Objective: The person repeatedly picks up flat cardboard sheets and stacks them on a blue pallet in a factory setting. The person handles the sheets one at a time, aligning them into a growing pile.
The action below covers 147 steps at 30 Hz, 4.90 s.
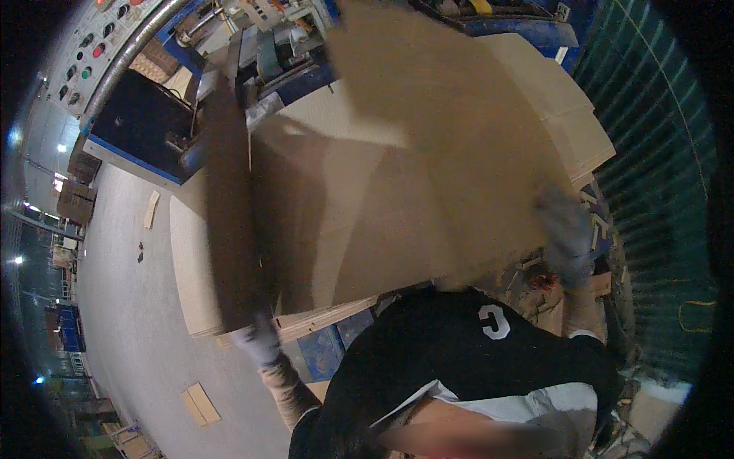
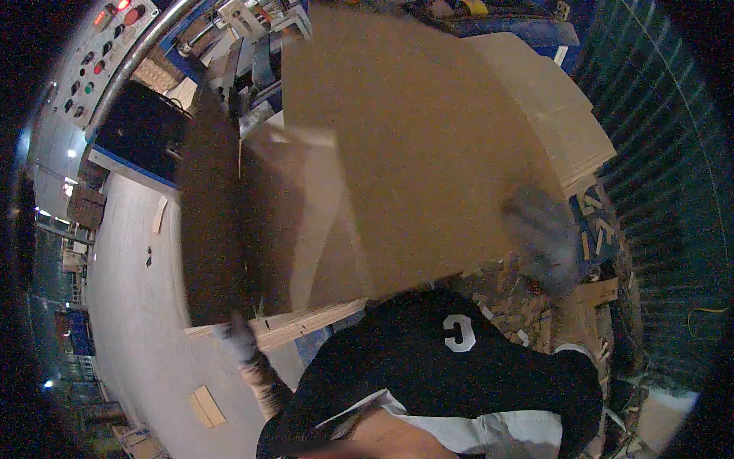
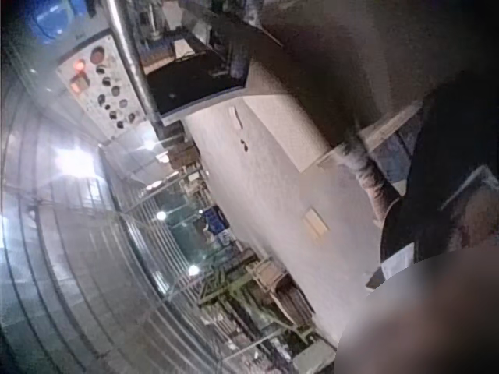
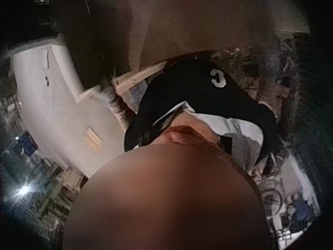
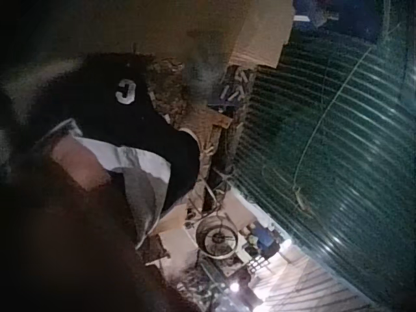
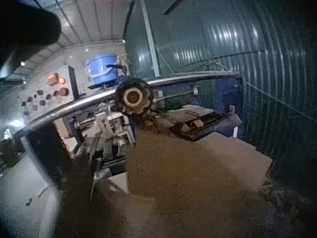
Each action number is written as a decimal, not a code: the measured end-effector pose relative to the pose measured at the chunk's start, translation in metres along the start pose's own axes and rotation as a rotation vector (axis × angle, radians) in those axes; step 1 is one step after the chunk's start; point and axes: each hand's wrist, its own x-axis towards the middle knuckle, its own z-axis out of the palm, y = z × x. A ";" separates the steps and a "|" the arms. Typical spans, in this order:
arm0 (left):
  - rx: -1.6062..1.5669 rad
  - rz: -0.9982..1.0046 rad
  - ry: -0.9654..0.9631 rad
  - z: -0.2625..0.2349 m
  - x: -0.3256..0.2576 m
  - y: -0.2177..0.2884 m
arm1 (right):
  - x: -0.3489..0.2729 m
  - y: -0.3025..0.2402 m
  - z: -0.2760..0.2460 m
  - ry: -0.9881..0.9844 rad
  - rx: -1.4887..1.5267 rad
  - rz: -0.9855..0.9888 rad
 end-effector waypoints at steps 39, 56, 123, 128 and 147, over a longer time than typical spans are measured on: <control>0.590 0.470 -0.067 0.175 0.183 -0.051 | 0.186 0.151 0.074 -0.128 -0.690 0.074; -0.433 -0.553 0.814 -0.102 0.078 -0.106 | 0.032 0.215 -0.032 0.641 -1.165 0.334; 0.356 0.036 -0.170 0.061 0.135 -0.059 | 0.119 0.113 0.010 -0.153 -0.551 0.349; 0.709 -0.602 0.434 -0.054 0.077 -0.098 | 0.022 0.147 -0.050 0.358 -0.868 0.583; -0.698 0.094 0.522 -0.140 0.153 -0.033 | 0.058 0.219 -0.037 1.108 -0.134 0.167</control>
